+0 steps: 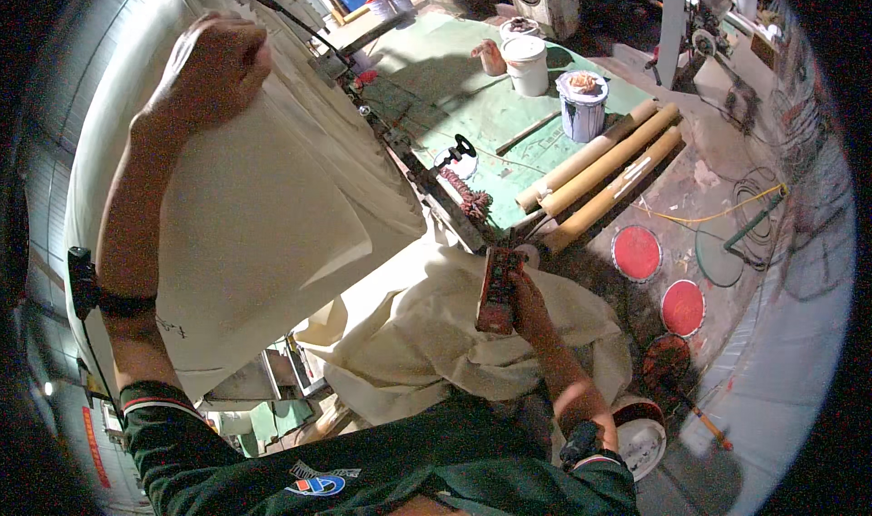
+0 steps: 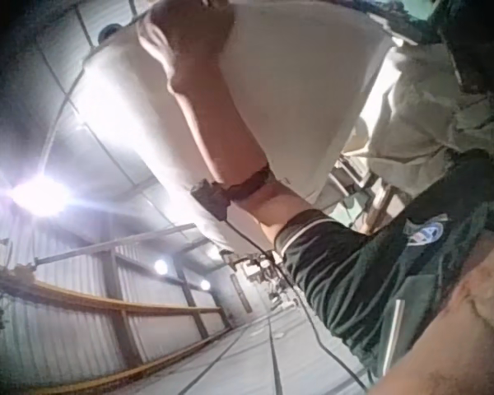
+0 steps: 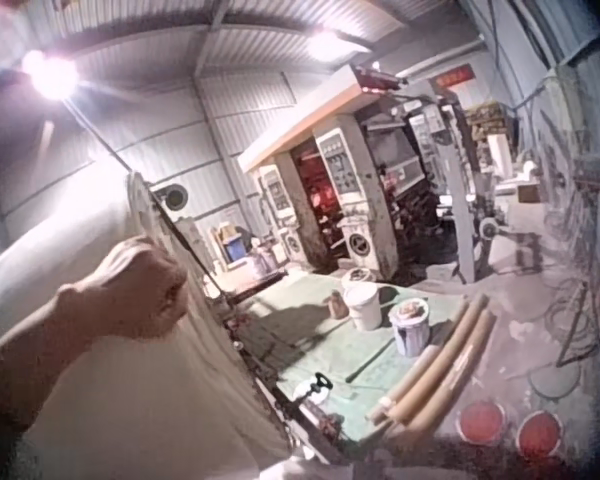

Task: The worker uses a hoist and remote to lift a large white roll of material and mount it onto a machine.

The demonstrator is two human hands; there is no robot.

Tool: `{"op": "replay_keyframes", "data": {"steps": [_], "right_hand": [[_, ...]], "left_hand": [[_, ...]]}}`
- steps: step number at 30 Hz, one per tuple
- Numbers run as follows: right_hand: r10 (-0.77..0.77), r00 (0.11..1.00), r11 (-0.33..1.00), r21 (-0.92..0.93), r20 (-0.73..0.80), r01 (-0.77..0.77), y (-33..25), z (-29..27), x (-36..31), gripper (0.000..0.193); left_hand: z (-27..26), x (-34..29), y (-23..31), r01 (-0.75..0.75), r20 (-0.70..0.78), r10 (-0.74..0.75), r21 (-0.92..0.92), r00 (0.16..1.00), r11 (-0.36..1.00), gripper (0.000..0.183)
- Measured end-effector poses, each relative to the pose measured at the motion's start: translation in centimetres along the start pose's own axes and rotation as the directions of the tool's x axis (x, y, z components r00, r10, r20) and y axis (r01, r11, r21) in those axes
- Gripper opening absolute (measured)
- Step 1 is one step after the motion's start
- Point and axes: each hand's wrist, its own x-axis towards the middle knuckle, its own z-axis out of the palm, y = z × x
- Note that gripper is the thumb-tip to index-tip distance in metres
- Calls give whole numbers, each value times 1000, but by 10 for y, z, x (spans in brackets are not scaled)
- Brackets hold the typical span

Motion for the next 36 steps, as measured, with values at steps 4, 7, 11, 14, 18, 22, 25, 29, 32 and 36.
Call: {"op": "replay_keyframes", "data": {"steps": [4, 7, 11, 14, 18, 22, 25, 29, 32, 36], "right_hand": [[-6, 993, 1000, -18, -115, 4, -7, 5, -10, 35], [-5, 999, 999, -35, -53, 3, -9, 0, -13, 33], [36, 999, 999, 10, -1, -36, -22, -4, -12, 36], [110, 976, 987, 100, 186, -130, -27, 3, -11, 42], [66, 975, 996, 51, 214, -79, -38, 8, -9, 42], [-19, 975, 994, 109, 223, -6, -39, 11, -21, 46], [-2, 980, 993, 112, 201, -21, -36, 12, -26, 51], [22, 971, 992, 113, 240, -50, -33, 9, -28, 57], [13, 981, 997, 71, 196, -27, -33, 18, -32, 58], [38, 992, 997, 61, 123, -46, -33, 15, -37, 59]], "left_hand": [[2, -2, 14, 6, 11, -6, 29, 1000, 1000, 20], [15, -1, 29, 11, 34, -10, -15, 999, 1000, 19], [42, -4, 42, -10, 32, 10, -14, 999, 1000, 15], [20, -26, 32, 96, 75, -100, 59, 992, 994, 12], [23, -20, 18, 46, 137, -57, 85, 989, 995, 19], [50, -19, 26, -161, -225, 163, 28, 961, 987, 24], [52, -21, 27, -87, -154, 91, 33, 984, 996, 25], [37, -21, 35, -95, -138, 98, 31, 986, 995, 25], [29, -21, 43, -14, 8, 14, 46, 1000, 999, 21], [16, -7, 54, 115, 204, -133, 100, 970, 988, 28]]}}
